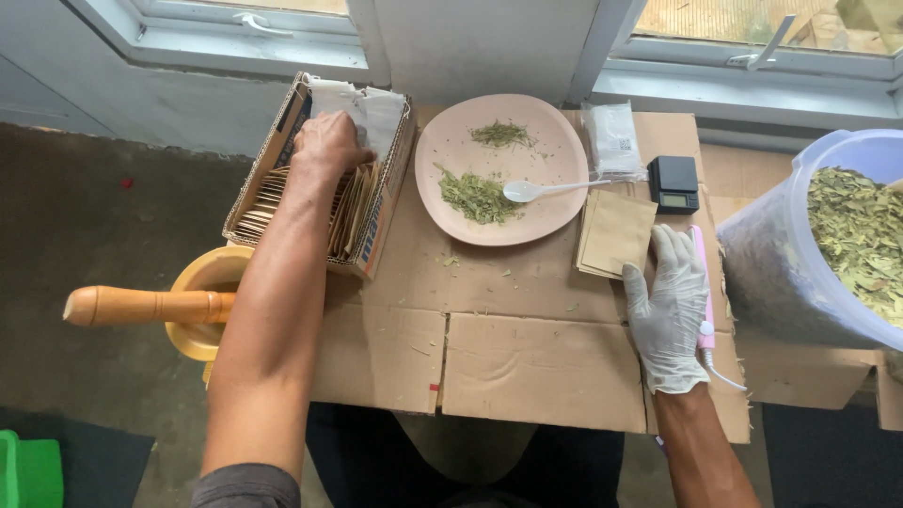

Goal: Folding and heat-sealing small paper pouches containing tea leaves using a handheld heat sealer.

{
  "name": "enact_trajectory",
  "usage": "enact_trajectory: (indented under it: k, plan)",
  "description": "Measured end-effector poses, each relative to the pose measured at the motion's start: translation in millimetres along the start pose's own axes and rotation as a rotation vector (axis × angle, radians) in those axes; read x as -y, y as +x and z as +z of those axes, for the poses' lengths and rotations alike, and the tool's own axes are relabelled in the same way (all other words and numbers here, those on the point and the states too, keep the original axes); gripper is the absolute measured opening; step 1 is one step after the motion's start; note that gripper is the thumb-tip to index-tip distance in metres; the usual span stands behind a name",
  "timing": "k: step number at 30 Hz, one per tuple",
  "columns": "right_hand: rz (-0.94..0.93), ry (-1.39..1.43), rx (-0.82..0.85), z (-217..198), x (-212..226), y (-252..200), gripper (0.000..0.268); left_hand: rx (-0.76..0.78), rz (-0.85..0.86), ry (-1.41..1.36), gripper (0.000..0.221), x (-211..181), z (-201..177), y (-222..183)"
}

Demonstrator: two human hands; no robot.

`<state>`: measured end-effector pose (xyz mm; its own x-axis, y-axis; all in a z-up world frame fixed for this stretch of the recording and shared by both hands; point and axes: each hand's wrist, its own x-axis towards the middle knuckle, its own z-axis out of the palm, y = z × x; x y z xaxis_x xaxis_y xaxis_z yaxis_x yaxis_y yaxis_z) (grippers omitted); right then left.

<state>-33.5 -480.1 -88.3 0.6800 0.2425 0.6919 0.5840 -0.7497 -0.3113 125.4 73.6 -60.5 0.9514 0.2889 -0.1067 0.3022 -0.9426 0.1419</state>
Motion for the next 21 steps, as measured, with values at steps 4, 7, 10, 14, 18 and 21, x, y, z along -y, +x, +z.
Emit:
enact_trajectory:
  k: [4,7,10,14,18,21]
  plan:
    - [0.011,-0.018,-0.021,-2.1,2.8,-3.1,0.065,0.008,-0.063,-0.057,0.051,2.2,5.1,11.9]
    - [0.029,-0.018,-0.021,0.0,-2.9,-8.1,0.064,0.021,-0.089,-0.116,0.045,3.8,-3.2,13.8]
    - [0.045,-0.014,-0.020,4.8,-10.2,-11.6,0.064,-0.005,-0.079,-0.139,0.037,-1.7,-19.0,7.4]
    - [0.076,-0.028,-0.012,2.7,-6.0,-12.4,0.064,0.032,-0.080,-0.171,0.041,-21.6,-36.4,-8.3]
    - [0.074,-0.013,-0.021,0.5,-2.1,-9.5,0.064,0.025,-0.136,-0.181,0.038,-20.2,-22.7,14.1]
    - [0.071,-0.008,-0.019,3.2,-6.1,-9.7,0.063,-0.041,-0.129,-0.260,0.036,-2.0,4.5,31.6]
